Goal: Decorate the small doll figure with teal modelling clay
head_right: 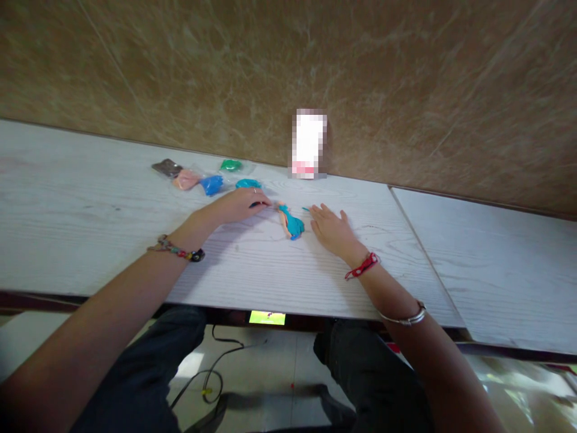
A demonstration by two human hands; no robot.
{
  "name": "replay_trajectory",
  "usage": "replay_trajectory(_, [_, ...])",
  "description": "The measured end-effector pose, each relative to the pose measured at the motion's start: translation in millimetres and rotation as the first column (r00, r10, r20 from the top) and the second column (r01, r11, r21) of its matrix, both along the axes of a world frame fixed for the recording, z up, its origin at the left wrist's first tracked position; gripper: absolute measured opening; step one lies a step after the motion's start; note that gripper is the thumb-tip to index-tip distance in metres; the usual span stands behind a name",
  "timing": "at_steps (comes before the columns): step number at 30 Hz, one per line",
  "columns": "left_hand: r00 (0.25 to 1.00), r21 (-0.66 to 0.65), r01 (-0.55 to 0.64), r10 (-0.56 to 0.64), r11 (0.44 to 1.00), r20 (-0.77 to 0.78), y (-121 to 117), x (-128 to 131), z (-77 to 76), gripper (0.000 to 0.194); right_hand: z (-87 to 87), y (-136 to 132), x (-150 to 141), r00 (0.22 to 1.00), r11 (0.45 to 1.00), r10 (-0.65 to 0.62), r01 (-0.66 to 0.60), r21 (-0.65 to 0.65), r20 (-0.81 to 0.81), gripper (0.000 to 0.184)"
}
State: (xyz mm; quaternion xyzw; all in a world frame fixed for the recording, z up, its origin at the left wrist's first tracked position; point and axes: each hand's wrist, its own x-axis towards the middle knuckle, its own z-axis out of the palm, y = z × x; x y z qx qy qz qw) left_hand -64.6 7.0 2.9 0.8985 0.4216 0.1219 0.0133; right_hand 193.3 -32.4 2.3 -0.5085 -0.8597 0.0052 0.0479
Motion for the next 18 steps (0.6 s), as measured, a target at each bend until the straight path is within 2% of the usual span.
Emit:
replay_trajectory(10, [1.000, -0.019, -0.017, 0.017, 1.000, 0.024, -3.1, 0.8, 2.6, 0.030, -8.7, 9.7, 3.8, 0.995, 0.999, -0.021, 0.017, -0.041, -0.094, 0.047])
replay_trajectory(13, [1.000, -0.012, -0.018, 0.018, 1.000, 0.006, -3.6, 1.4, 3.5, 0.030, -7.2, 11.0, 3.5, 0.993, 0.999, -0.038, 0.036, -0.022, -0.111, 0.044])
replay_trajectory(18, [1.000, -0.009, 0.006, -0.006, 1.000, -0.008, -3.1, 0.4, 3.8, 0.031, -7.5, 10.2, 7.3, 0.997, 1.000, 0.020, -0.018, 0.024, -0.078, 0.044])
